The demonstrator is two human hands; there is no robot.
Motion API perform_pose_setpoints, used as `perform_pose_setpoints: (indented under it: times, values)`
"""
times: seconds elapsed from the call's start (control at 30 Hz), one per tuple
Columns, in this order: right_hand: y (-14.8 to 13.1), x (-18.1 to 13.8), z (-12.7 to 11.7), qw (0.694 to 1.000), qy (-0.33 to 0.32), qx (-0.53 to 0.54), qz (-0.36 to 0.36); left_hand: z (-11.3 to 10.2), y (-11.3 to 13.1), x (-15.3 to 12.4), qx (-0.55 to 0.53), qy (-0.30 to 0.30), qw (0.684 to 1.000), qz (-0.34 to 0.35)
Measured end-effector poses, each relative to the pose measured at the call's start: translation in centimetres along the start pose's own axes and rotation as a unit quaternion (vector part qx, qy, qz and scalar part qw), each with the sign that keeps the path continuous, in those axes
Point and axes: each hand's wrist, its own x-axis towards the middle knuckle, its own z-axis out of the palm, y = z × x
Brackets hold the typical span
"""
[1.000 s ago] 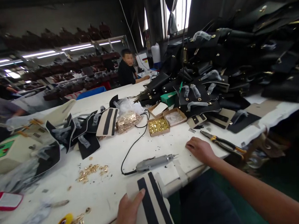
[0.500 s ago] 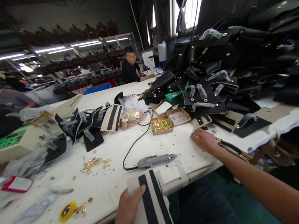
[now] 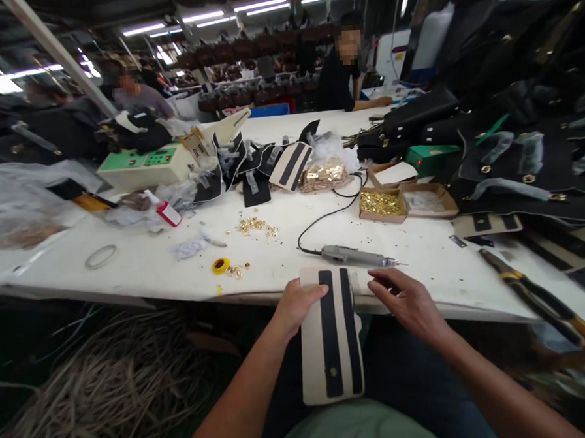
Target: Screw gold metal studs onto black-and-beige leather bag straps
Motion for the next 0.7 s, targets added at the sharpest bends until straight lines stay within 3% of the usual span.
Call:
perform_pose_setpoints:
  times: [0.17, 0.4, 0.57, 0.7]
  values:
    - [-2.0, -0.5, 4.4, 0.992, -0.062, 0.094, 0.048, -1.0, -0.9, -2.6, -0.034, -0.011, 0.999, 0.030]
    - [-3.7, 0.3, 6.3, 0.975, -0.153, 0.150, 0.060, -2.5, -0.9, -5.1, 0.011, 0.038, 0.995, 0.095]
    - [-7.0, 3.3, 7.4, 0.979, -0.155, 0.133, 0.019, -3.8, -0.7, -7.3, 0.063, 0.065, 0.982, 0.163]
    - [-8.9, 6.9, 11.6, 0.972, -0.205, 0.111, -0.025, -4.8, -1.7, -9.5, 0.094, 0.105, 0.977, 0.161]
